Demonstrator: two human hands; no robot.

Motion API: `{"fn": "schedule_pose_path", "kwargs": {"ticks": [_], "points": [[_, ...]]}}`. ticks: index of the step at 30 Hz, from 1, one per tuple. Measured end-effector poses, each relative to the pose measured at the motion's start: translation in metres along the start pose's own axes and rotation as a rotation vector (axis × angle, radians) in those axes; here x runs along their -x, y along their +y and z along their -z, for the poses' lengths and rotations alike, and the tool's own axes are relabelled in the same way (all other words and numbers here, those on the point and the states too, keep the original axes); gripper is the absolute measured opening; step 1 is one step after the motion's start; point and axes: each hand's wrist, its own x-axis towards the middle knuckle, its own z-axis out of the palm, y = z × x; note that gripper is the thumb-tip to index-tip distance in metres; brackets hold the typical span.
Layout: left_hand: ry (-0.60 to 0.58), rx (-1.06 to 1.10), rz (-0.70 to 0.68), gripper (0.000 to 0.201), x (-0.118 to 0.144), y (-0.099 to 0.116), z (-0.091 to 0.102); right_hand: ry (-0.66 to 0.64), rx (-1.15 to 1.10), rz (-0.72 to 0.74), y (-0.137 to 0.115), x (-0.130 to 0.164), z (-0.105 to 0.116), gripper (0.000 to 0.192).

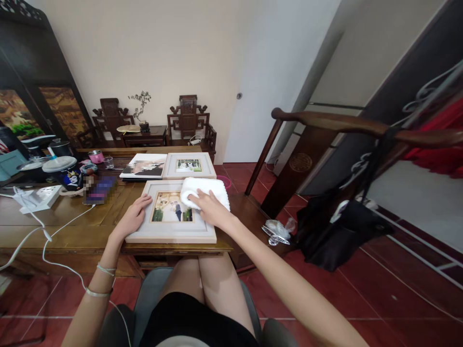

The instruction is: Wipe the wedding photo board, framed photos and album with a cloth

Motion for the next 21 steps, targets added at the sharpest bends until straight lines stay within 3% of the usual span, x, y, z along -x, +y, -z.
{"fn": "schedule_pose_path", "kwargs": {"ticks": [5, 12, 16, 21], "points": [[0.019, -0.022, 0.014, 0.054, -0.001, 0.002, 0.000, -0.005, 0.017, -0.014, 0.004, -0.010, -0.002, 0.070], [0.020, -0.033, 0.005, 0.054, -0.004, 0.000, 0.001, -0.163, -0.030, 0.106, -0.042, 0.055, 0.021, 0.069], [0.018, -0.030, 0.004, 0.051, -0.004, 0.004, 0.002, -0.146, -0.078, 0.104, -0.058, 0.080, 0.026, 0.067], [0.022, -0.035, 0.010, 0.047, -0.003, 0.010, 0.004, -0.104, -0.079, 0.075, -0.045, 0.063, 0.013, 0.069]]}}
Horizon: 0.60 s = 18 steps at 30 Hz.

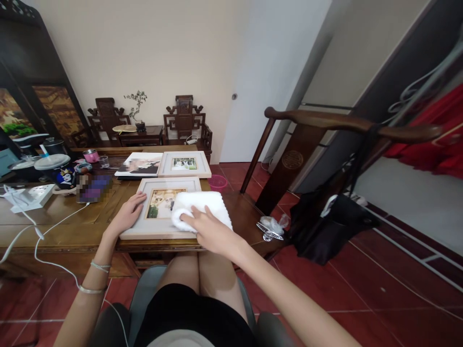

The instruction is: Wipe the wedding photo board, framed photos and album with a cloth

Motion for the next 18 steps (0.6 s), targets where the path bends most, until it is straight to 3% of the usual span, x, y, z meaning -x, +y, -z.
{"fn": "schedule_pose_path", "kwargs": {"ticks": [6, 9, 12, 18], "points": [[-0.018, -0.016, 0.021, 0.048, 0.001, 0.000, 0.001, 0.181, -0.015, -0.089, 0.043, -0.046, -0.004, 0.067], [-0.017, -0.011, 0.015, 0.048, 0.000, -0.001, 0.001, 0.201, -0.020, -0.125, 0.050, -0.056, -0.003, 0.067], [-0.016, 0.007, 0.019, 0.048, 0.000, 0.000, 0.001, 0.135, 0.038, -0.111, 0.037, -0.048, -0.003, 0.066], [-0.002, 0.026, 0.001, 0.048, -0.001, 0.001, 0.001, -0.055, 0.054, 0.008, -0.022, 0.001, 0.007, 0.062]]}}
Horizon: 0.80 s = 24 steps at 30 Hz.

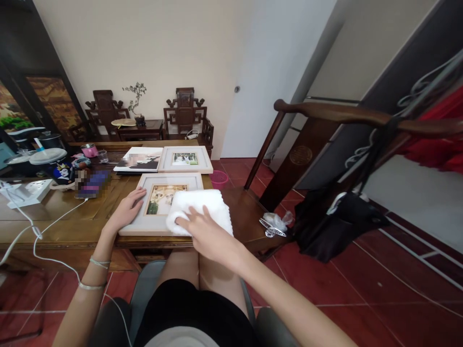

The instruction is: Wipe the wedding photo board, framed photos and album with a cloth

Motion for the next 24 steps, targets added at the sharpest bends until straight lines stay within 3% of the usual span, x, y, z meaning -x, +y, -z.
{"fn": "schedule_pose_path", "kwargs": {"ticks": [5, 13, 16, 19, 24], "points": [[-0.001, -0.004, 0.002, 0.049, 0.000, -0.001, -0.001, -0.042, -0.037, -0.005, -0.009, 0.006, 0.002, 0.063], [-0.023, -0.027, -0.006, 0.048, 0.001, -0.002, 0.000, 0.251, -0.005, -0.115, 0.065, -0.077, -0.012, 0.064], [-0.023, -0.018, 0.008, 0.048, 0.001, -0.002, 0.000, 0.268, 0.044, -0.175, 0.078, -0.099, -0.010, 0.061], [-0.008, -0.001, 0.025, 0.047, 0.001, -0.002, -0.002, 0.180, 0.119, -0.158, 0.067, -0.092, -0.009, 0.062], [0.011, 0.029, 0.022, 0.047, 0.001, -0.002, -0.002, -0.004, 0.087, 0.002, 0.025, -0.036, -0.002, 0.058]]}}
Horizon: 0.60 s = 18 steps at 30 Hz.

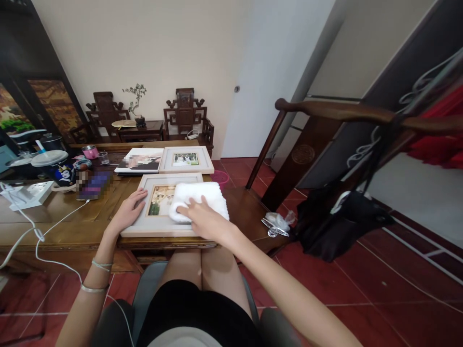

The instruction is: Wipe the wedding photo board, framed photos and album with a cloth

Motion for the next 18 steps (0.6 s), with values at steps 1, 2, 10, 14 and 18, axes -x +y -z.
{"fn": "schedule_pose_path", "kwargs": {"ticks": [1, 2, 10, 14, 18], "points": [[0.000, 0.005, -0.004, 0.047, 0.000, 0.000, 0.000, -0.023, -0.016, 0.017, -0.007, 0.010, 0.003, 0.058], [0.002, 0.011, -0.007, 0.047, 0.000, 0.000, 0.000, -0.041, -0.030, 0.028, -0.013, 0.017, 0.006, 0.058], [0.031, 0.029, -0.013, 0.045, -0.001, -0.002, 0.000, 0.046, -0.080, 0.186, -0.052, -0.019, 0.000, 0.061], [0.020, 0.017, -0.014, 0.046, -0.001, -0.001, 0.000, 0.057, -0.063, 0.219, -0.062, -0.035, -0.004, 0.057], [-0.009, -0.045, -0.031, 0.046, -0.001, 0.001, 0.001, 0.021, -0.019, 0.127, -0.052, -0.012, 0.008, 0.048]]}}
